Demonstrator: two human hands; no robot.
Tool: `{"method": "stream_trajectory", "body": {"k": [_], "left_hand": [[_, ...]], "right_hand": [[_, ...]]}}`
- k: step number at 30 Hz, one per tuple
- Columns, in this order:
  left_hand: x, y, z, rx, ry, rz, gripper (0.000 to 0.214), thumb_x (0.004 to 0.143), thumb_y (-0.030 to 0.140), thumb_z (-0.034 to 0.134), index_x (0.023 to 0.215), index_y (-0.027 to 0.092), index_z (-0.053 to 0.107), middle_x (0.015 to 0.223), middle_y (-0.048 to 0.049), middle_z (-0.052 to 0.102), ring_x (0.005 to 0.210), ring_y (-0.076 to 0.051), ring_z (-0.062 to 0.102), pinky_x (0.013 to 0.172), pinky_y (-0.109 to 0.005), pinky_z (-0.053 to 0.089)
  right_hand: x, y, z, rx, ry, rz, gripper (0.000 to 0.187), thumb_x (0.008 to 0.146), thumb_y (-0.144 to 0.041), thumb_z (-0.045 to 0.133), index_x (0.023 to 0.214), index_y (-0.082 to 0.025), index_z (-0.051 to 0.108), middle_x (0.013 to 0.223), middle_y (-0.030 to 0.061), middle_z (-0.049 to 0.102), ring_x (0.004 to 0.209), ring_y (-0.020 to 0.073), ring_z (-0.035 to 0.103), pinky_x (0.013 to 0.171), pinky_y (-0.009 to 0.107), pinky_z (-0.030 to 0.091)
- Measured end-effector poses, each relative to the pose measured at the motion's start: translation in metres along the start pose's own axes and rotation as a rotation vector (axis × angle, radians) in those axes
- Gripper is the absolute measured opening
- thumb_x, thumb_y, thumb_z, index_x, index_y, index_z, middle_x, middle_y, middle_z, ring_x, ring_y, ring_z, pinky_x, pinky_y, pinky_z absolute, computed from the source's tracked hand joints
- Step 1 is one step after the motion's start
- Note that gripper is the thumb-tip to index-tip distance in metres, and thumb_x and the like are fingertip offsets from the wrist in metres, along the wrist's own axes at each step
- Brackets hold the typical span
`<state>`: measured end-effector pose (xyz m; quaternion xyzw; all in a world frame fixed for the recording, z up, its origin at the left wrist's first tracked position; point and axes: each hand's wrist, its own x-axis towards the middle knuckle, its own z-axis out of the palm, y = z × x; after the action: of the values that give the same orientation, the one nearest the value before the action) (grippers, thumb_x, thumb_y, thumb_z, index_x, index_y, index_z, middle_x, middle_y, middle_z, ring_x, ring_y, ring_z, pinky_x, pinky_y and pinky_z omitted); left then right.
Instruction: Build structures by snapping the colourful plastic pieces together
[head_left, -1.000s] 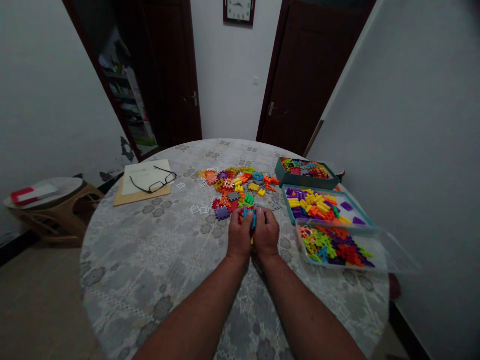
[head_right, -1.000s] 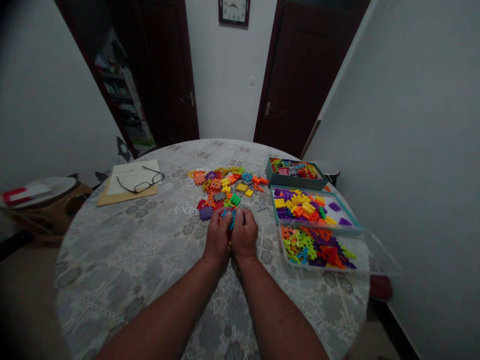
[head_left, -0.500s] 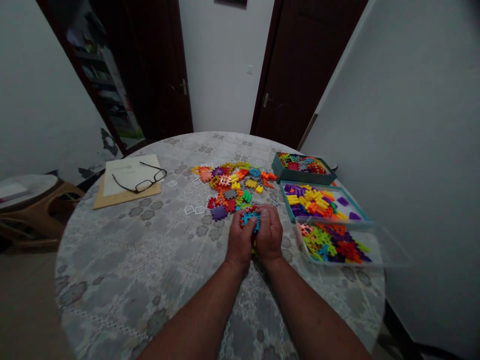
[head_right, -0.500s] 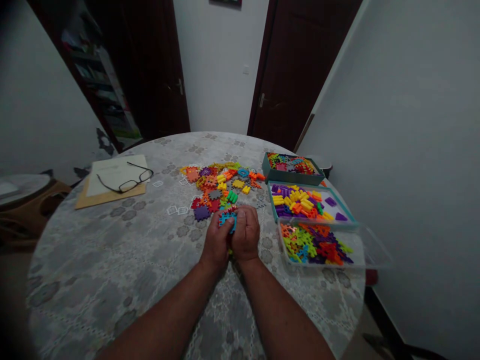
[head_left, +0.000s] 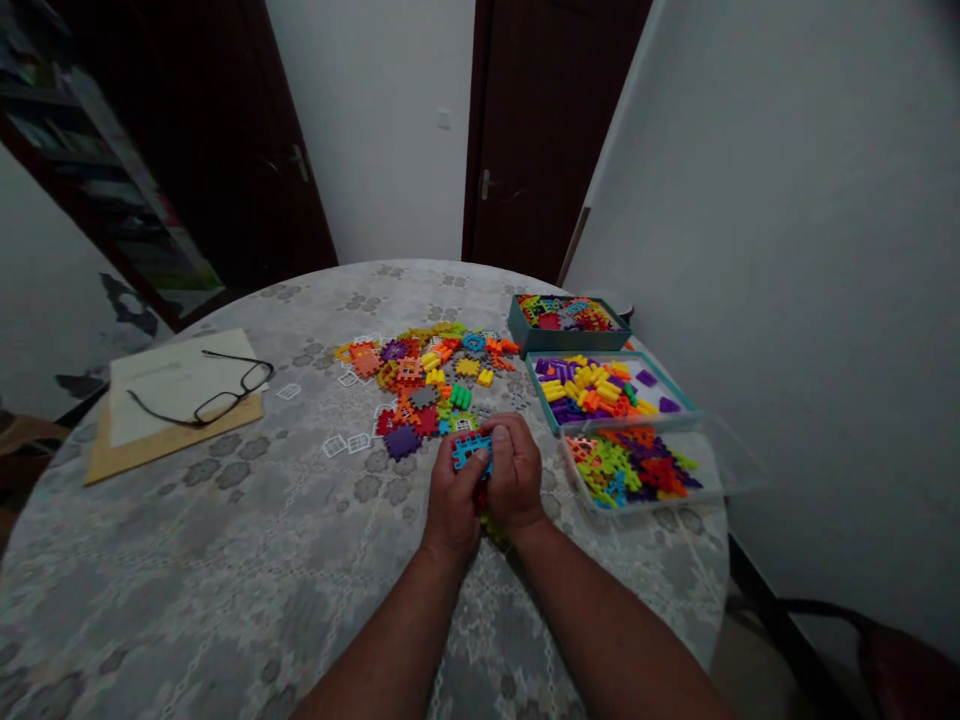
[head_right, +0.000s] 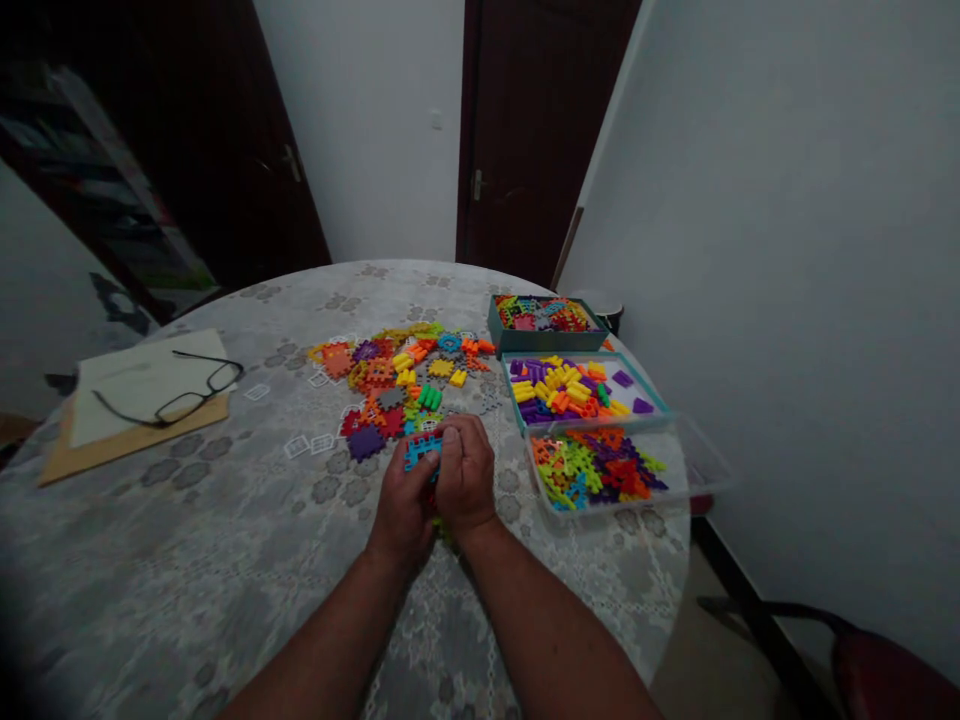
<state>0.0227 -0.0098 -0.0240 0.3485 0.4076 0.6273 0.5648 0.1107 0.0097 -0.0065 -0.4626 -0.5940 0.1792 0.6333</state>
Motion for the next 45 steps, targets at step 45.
{"method": "stream_trajectory", "body": {"k": [45], "left_hand": [[0.023, 0.016, -0.007, -0.410, 0.134, -0.166, 0.041, 0.067, 0.032, 0.090, 0.099, 0.017, 0.069, 0.083, -0.0051, 0.078, 0.064, -0.020, 0.072, 0.055, -0.029, 0.055]], "right_hand": [[0.019, -0.007, -0.041, -0.197, -0.403, 0.247, 0.026, 0.089, -0.019, 0.048, 0.101, -0.023, 0.070, 0.098, 0.0044, 0.074, 0.096, 0.0225, 0.068, 0.092, 0.035, 0.054]]}}
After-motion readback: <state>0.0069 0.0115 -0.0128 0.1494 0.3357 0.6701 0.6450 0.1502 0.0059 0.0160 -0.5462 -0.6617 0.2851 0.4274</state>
